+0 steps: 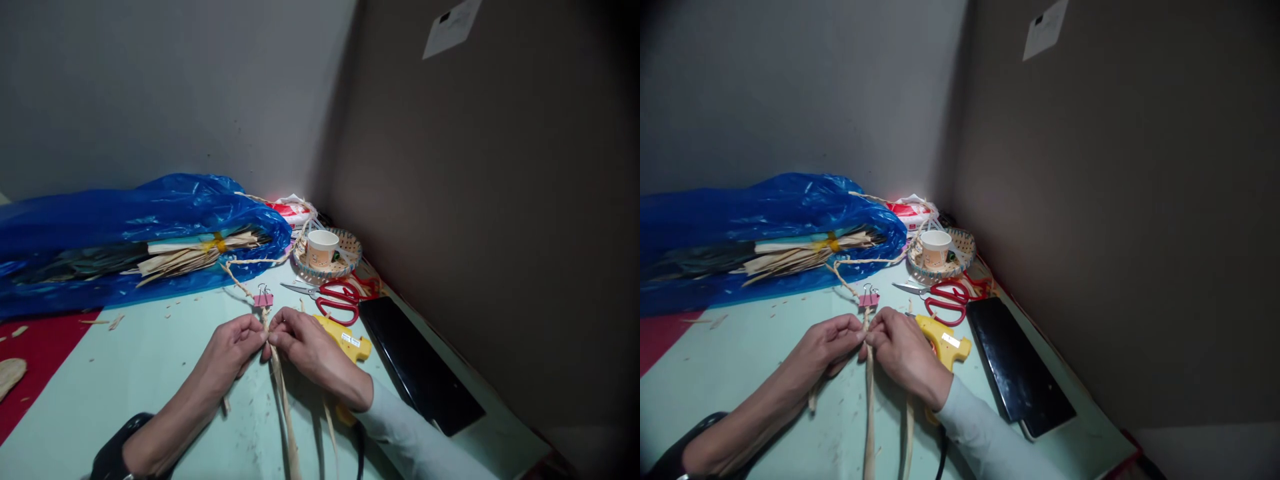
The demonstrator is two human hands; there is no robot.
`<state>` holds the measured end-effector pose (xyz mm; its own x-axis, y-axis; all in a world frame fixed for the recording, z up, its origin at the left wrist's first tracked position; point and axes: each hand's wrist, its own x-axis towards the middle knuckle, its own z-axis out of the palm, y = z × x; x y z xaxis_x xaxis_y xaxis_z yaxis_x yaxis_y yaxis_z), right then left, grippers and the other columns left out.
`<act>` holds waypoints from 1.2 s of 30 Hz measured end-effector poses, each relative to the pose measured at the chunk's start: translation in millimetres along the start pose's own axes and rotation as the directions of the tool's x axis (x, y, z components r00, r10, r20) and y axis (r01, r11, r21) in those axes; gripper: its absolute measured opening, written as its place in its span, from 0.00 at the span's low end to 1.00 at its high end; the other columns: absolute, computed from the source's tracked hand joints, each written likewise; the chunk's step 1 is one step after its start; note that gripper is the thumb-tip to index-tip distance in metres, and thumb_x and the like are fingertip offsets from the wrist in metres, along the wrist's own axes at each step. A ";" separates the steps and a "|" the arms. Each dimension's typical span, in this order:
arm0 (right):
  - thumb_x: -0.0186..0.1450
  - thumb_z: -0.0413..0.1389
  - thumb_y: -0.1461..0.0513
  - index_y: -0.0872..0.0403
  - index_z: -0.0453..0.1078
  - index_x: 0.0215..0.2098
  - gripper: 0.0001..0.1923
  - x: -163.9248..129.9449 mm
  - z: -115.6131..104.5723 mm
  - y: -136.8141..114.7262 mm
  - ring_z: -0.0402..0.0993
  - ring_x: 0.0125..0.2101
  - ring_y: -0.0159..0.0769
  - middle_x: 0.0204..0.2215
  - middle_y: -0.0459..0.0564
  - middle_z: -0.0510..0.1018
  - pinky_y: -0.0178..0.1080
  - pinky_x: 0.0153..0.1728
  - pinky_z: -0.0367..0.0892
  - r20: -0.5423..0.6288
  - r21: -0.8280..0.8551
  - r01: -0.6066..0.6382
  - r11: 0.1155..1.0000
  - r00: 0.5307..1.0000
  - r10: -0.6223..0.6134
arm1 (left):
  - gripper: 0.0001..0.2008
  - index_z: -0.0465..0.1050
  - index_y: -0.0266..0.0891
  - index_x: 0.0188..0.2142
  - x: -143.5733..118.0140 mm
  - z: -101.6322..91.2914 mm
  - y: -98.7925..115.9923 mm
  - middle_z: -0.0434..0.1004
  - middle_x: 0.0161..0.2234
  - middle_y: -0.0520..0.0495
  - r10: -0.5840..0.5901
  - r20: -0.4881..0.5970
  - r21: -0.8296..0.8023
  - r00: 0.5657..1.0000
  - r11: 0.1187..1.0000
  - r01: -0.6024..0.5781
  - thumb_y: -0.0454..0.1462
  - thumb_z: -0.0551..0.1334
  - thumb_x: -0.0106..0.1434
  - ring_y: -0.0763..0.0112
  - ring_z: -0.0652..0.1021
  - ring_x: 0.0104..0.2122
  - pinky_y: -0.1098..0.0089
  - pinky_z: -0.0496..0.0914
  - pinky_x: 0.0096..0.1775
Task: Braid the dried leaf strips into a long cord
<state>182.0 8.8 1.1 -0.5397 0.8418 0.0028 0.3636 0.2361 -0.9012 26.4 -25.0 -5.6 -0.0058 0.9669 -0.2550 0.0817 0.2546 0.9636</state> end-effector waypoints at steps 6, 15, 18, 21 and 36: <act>0.63 0.50 0.68 0.55 0.70 0.33 0.07 7.9 -3.4 6.2 0.69 0.23 0.29 0.23 0.44 0.77 0.31 0.26 0.59 0.097 0.009 -0.011 1.000 0.995 0.010 | 0.12 0.64 0.39 0.25 -1.1 -1.0 -0.5 0.66 0.17 0.59 -0.020 0.001 0.001 1.000 1.000 0.020 0.44 0.62 0.54 0.83 0.54 0.13 0.77 0.45 0.18; 0.65 0.50 0.67 0.55 0.73 0.31 0.10 -5.8 1.3 -9.9 0.67 0.28 0.35 0.26 0.50 0.75 0.36 0.29 0.56 -0.028 -0.446 0.098 0.890 0.992 -0.123 | 0.09 0.64 0.41 0.23 1.4 -0.3 -1.3 0.51 0.14 0.63 -0.002 -0.058 0.100 0.998 0.995 0.008 0.43 0.61 0.52 0.79 0.52 0.15 0.75 0.45 0.19; 0.64 0.50 0.69 0.57 0.71 0.32 0.09 -10.3 8.6 -10.5 0.67 0.34 0.41 0.30 0.55 0.74 0.39 0.34 0.58 -0.028 -0.562 0.132 0.816 0.984 -0.179 | 0.09 0.63 0.40 0.20 0.2 3.6 2.8 0.52 0.16 0.62 0.069 -0.106 0.191 0.992 0.980 -0.048 0.40 0.61 0.49 0.77 0.54 0.19 0.74 0.48 0.22; 0.62 0.51 0.71 0.58 0.70 0.37 0.08 -17.0 16.5 -12.2 0.66 0.39 0.45 0.34 0.57 0.73 0.42 0.39 0.60 0.000 -0.706 0.180 0.685 0.967 -0.254 | 0.09 0.62 0.41 0.18 -3.3 8.9 3.6 0.55 0.17 0.59 0.151 -0.157 0.277 0.976 0.955 -0.103 0.40 0.59 0.50 0.73 0.58 0.21 0.72 0.51 0.25; 0.63 0.47 0.74 0.61 0.68 0.44 0.14 -33.5 36.2 -27.3 0.68 0.38 0.46 0.36 0.56 0.72 0.46 0.37 0.67 0.003 -0.760 0.112 0.640 0.986 -0.169 | 0.10 0.66 0.40 0.25 -5.8 5.7 -9.7 0.53 0.16 0.62 0.017 -0.076 0.030 0.997 0.999 -0.015 0.44 0.59 0.54 0.78 0.55 0.17 0.76 0.49 0.19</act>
<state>162.7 -43.5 10.0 -0.5959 0.7882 0.1539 0.7490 0.6146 -0.2475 31.4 -33.2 -13.9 -0.0804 0.9695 -0.2316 0.1122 0.2397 0.9643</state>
